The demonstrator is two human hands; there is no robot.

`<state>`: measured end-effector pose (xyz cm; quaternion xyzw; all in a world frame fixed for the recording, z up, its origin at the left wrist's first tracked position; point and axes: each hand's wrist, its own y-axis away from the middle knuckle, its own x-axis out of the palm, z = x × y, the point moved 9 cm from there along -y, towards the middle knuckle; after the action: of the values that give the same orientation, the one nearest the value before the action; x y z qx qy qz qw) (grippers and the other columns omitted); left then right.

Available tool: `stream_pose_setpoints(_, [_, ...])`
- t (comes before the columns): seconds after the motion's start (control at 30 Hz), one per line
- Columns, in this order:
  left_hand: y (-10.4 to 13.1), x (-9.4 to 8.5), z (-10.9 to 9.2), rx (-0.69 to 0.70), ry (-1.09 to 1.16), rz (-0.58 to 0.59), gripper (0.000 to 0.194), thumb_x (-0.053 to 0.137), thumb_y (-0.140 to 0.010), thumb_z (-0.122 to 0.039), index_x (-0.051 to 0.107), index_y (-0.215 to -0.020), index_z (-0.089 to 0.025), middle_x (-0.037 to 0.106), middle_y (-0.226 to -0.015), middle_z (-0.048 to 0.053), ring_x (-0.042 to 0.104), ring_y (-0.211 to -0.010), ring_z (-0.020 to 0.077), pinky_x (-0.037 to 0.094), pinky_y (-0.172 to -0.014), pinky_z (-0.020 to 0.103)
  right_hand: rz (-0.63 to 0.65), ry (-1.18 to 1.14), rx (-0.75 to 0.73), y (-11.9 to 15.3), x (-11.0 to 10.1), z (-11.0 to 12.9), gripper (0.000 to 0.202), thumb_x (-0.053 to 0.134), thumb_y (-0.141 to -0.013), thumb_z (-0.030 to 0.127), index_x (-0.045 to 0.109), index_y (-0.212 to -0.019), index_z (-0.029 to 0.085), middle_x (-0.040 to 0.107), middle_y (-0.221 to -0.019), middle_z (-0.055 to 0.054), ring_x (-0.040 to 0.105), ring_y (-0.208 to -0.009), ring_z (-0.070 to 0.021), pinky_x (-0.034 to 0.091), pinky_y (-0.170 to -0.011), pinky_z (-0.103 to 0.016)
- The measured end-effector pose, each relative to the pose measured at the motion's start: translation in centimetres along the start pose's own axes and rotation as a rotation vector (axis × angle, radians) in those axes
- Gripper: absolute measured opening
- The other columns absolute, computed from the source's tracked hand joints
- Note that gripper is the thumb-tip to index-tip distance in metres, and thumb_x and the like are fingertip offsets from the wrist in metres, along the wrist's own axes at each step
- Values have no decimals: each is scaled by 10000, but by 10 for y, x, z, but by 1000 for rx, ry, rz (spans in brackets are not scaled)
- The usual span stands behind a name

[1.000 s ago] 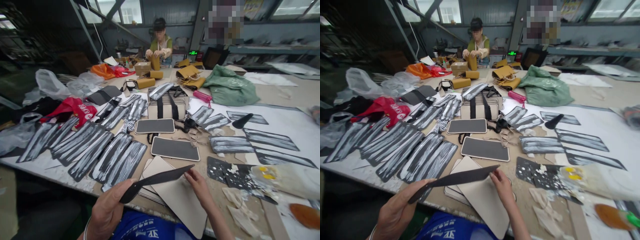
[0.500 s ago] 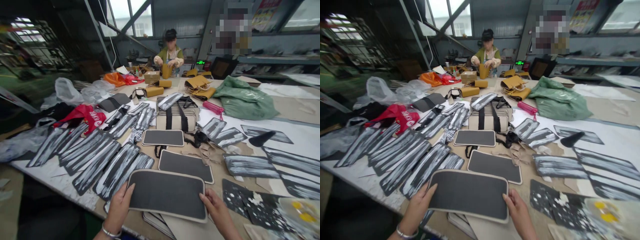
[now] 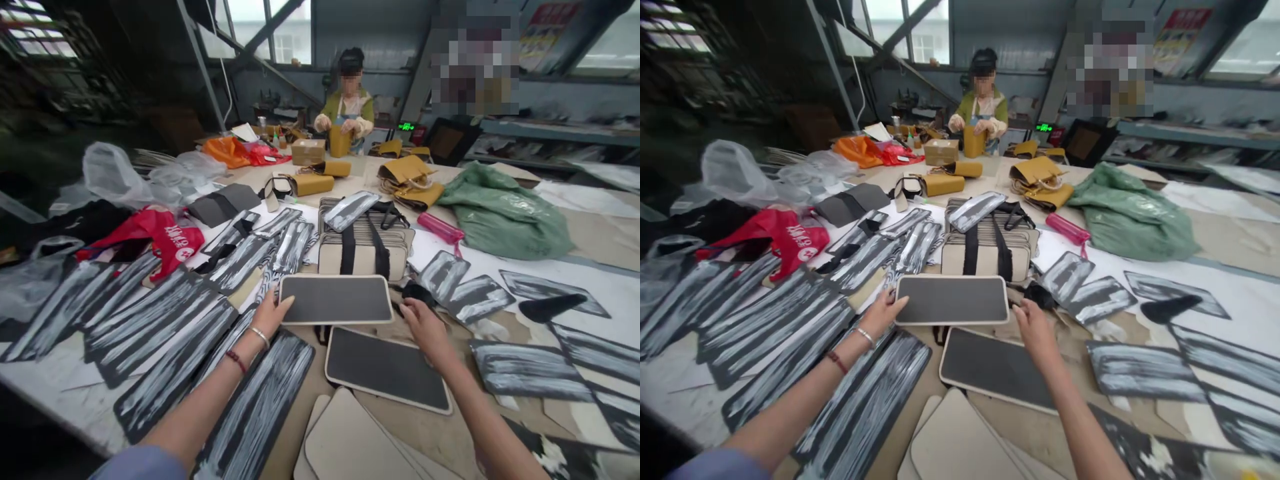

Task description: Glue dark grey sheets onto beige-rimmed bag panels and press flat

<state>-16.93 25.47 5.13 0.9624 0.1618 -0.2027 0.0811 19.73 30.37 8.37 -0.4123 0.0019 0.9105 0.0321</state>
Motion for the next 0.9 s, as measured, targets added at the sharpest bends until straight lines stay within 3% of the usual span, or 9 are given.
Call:
stream_pose_setpoints(0.07, [11,15,5,30,-72,25,515,546,-708,-340,458,-1164,-117,631,-1011,129,613,-899,215,475,-835,381,14,73,-1,11,-4,-10,445,384,-718,465,567,-968,146,635,-901,-117,587,-832,-222,434,-763,-355])
stream_pose_setpoints(0.13, [43,42,11,90,-157,142,450,511,-733,-338,498,-1127,-121,620,-1033,139,603,-928,223,474,-851,400,53,96,28,44,-11,-35,462,364,-736,488,564,-980,150,631,-930,-118,590,-833,-217,445,-758,-352])
stream_pose_setpoints(0.23, [110,81,27,150,-244,333,388,464,-765,-339,545,-1084,-133,607,-1082,145,567,-1015,243,451,-905,431,3,188,157,124,-41,-91,487,362,-733,539,565,-955,155,625,-941,-128,588,-852,-237,452,-771,-378])
stream_pose_setpoints(0.33, [163,105,46,176,-307,412,422,423,-787,-308,502,-1157,-120,540,-1199,167,484,-1143,255,383,-986,457,-89,276,397,223,-69,-156,511,368,-721,570,564,-939,151,622,-951,-157,587,-869,-272,455,-787,-417])
stream_pose_setpoints(0.43, [189,117,61,172,-350,420,477,400,-797,-299,431,-1231,-104,427,-1315,185,382,-1236,263,340,-1020,472,-91,178,548,310,-53,-198,527,359,-708,579,569,-919,146,610,-1002,-186,563,-975,-299,451,-837,-424])
stream_pose_setpoints(0.5, [195,119,66,155,-363,401,499,387,-804,-314,403,-1254,-99,358,-1363,190,325,-1271,264,320,-1033,474,-92,116,587,346,-27,-206,525,334,-723,580,575,-930,162,609,-1035,-163,555,-1010,-287,445,-869,-417])
stream_pose_setpoints(0.57, [196,119,66,142,-352,381,511,377,-807,-336,393,-1261,-101,343,-1372,187,305,-1282,259,303,-1044,469,-119,74,608,360,-4,-202,549,308,-748,577,570,-988,158,597,-1083,-148,530,-1061,-271,425,-907,-407])
stream_pose_setpoints(0.67, [196,114,63,122,-303,350,543,389,-789,-393,407,-1244,-97,402,-1333,182,339,-1264,255,291,-1055,450,-170,11,633,348,13,-185,629,268,-791,554,501,-1143,87,528,-1195,-178,457,-1153,-265,367,-968,-416])
stream_pose_setpoints(0.9, [205,97,72,-60,-250,352,691,374,-745,-529,331,-1279,-93,383,-1355,155,311,-1281,241,238,-1082,399,-220,35,386,291,8,-154,591,279,-812,447,464,-1200,41,527,-1191,-198,480,-1128,-260,375,-961,-415])
